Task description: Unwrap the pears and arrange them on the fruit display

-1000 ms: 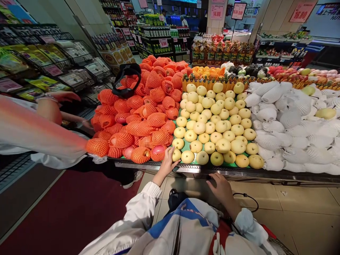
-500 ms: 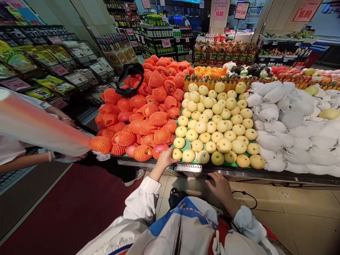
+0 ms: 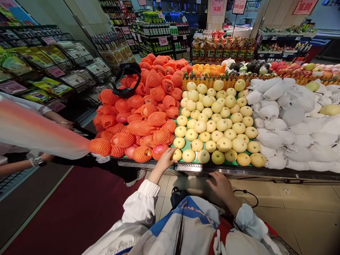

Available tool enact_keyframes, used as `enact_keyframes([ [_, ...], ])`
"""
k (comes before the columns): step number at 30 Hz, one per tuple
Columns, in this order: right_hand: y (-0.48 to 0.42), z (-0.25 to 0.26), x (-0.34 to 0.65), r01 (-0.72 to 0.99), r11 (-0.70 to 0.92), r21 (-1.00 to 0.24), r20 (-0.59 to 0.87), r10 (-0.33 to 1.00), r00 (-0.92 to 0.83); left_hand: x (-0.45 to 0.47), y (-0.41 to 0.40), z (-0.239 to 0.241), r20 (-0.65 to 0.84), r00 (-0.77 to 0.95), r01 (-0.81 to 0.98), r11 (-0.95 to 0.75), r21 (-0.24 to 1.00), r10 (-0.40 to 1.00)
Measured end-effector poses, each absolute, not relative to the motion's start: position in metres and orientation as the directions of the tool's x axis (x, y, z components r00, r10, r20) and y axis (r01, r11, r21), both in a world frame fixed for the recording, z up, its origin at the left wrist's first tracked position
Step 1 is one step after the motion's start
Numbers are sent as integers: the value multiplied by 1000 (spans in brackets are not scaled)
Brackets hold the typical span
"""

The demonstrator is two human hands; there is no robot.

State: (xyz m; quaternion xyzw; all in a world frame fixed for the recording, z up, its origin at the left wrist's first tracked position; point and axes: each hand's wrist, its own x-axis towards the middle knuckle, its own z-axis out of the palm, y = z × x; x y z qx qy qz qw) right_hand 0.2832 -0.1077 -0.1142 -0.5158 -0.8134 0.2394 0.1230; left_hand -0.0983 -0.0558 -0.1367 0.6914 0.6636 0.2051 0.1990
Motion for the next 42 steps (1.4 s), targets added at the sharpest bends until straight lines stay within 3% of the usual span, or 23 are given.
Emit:
enact_keyframes([
  [3, -98, -118, 284, 770, 386, -509, 190, 922, -337, -85, -65, -137, 64, 40, 844, -67, 532, 997],
  [6, -75, -109, 289, 811, 349, -470, 469, 877, -106, -54, -73, -138, 190, 75, 885, -153, 440, 979],
  [9, -41, -91, 298, 851, 287, -441, 579, 815, 25, -24, -73, -138, 201, 94, 917, -164, 364, 975],
  [12, -6, -75, 306, 878, 271, -395, 530, 848, -24, -10, -68, -138, 148, 24, 927, -77, 368, 989],
  [18, 27, -76, 297, 883, 330, -333, 379, 905, -195, -6, -69, -143, 188, -76, 914, -7, 406, 979],
  [30, 36, -86, 282, 919, 183, -350, 250, 963, -97, -26, -69, -138, 133, -1, 834, -72, 547, 991],
  [33, 30, -83, 289, 891, 227, -393, 318, 943, -100, -52, -77, -129, 200, 60, 778, -171, 604, 978],
  [35, 25, -85, 296, 874, 252, -416, 425, 903, -58, -78, -82, -123, 267, 14, 792, -174, 585, 963],
  [38, 19, -92, 307, 878, 196, -436, 521, 851, 69, -121, -88, -115, 340, -128, 866, -62, 496, 932],
  [42, 19, -97, 325, 866, 195, -461, 479, 876, 58, -170, -88, -110, 373, -313, 905, 154, 397, 874],
])
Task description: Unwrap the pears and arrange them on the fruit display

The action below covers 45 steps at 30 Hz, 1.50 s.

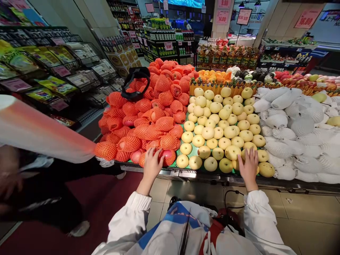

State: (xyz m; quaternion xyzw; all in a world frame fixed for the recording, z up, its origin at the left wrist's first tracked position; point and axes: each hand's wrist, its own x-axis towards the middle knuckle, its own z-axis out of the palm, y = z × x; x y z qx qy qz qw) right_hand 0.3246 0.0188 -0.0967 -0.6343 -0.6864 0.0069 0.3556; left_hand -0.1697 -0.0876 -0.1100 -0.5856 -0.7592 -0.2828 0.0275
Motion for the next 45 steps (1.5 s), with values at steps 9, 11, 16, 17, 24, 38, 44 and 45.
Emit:
enact_keyframes([
  [9, 26, -104, 361, 748, -44, -663, 344, 869, 356, -208, -75, -120, 306, -507, 840, 381, 387, 806],
  [11, 29, -108, 364, 708, -61, -704, 269, 899, 345, -209, -73, -122, 293, -507, 833, 373, 409, 811],
  [16, 39, -112, 377, 614, -83, -785, 167, 926, 339, -207, -72, -122, 299, -516, 830, 383, 405, 803],
  [17, 41, -111, 381, 588, -102, -802, 136, 928, 346, -206, -72, -122, 301, -518, 831, 386, 402, 801],
  [24, 61, -90, 399, 847, 110, -521, 326, 942, 79, -201, -73, -123, 308, -532, 821, 392, 414, 788],
  [38, 75, -65, 426, 837, 275, -474, 137, 962, -238, -187, -74, -117, 285, -560, 814, 453, 365, 778],
  [44, 88, -58, 425, 801, 308, -513, 75, 946, -315, -186, -72, -118, 293, -562, 816, 458, 353, 774],
  [45, 89, -58, 427, 792, 318, -522, 68, 940, -333, -186, -72, -119, 294, -564, 815, 461, 352, 772],
])
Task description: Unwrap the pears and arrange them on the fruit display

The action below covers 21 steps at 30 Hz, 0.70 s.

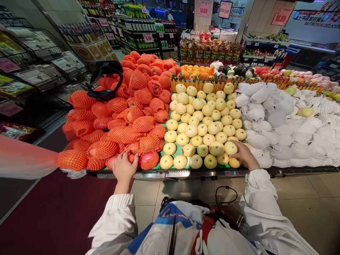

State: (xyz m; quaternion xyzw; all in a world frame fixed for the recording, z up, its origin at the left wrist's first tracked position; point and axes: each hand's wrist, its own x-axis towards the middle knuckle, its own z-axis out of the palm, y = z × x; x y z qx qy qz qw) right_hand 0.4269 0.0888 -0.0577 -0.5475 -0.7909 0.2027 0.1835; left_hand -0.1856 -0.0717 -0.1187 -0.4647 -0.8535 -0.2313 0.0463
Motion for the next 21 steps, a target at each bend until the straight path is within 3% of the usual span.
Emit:
enact_keyframes([
  [3, 85, -57, 434, 771, 358, -527, 68, 922, -381, -186, -71, -120, 291, -572, 808, 468, 357, 767],
  [6, 71, -58, 428, 830, 357, -427, 114, 933, -343, -186, -72, -120, 297, -563, 813, 451, 369, 771],
  [10, 34, -63, 385, 885, 345, -313, 427, 883, -194, -186, -73, -120, 305, -561, 814, 447, 371, 770],
  [13, 1, -75, 341, 853, 364, -373, 594, 800, -81, -185, -72, -120, 309, -568, 811, 455, 369, 763],
  [16, -18, -92, 321, 861, 267, -433, 650, 754, 93, -186, -72, -121, 305, -576, 803, 457, 382, 758],
  [19, -15, -106, 333, 841, 96, -532, 618, 723, 308, -187, -72, -123, 309, -566, 809, 443, 386, 765],
  [21, -5, -110, 349, 817, 54, -574, 542, 773, 330, -188, -73, -123, 312, -562, 812, 439, 385, 766],
])
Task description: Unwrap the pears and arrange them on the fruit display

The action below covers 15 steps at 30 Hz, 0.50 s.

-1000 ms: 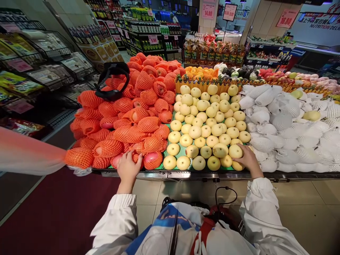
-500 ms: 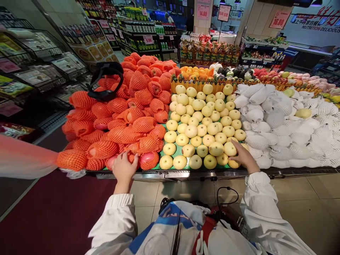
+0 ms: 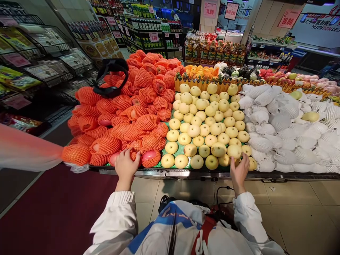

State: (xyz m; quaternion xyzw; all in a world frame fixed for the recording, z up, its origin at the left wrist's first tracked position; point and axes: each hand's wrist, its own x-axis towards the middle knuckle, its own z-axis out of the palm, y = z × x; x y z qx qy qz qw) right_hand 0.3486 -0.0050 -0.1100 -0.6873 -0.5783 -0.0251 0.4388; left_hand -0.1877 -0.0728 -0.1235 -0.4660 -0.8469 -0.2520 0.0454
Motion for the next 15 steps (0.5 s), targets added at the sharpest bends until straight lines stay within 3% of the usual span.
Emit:
enact_keyframes([
  [3, 13, -110, 366, 810, 86, -580, 453, 861, 233, -189, -73, -125, 318, -565, 811, 442, 384, 761],
  [8, 32, -103, 380, 845, 171, -506, 430, 900, 75, -192, -70, -130, 347, -552, 822, 425, 380, 758],
  [15, 32, -105, 390, 763, 237, -601, 392, 919, 23, -199, -68, -139, 441, -576, 802, 374, 466, 688],
])
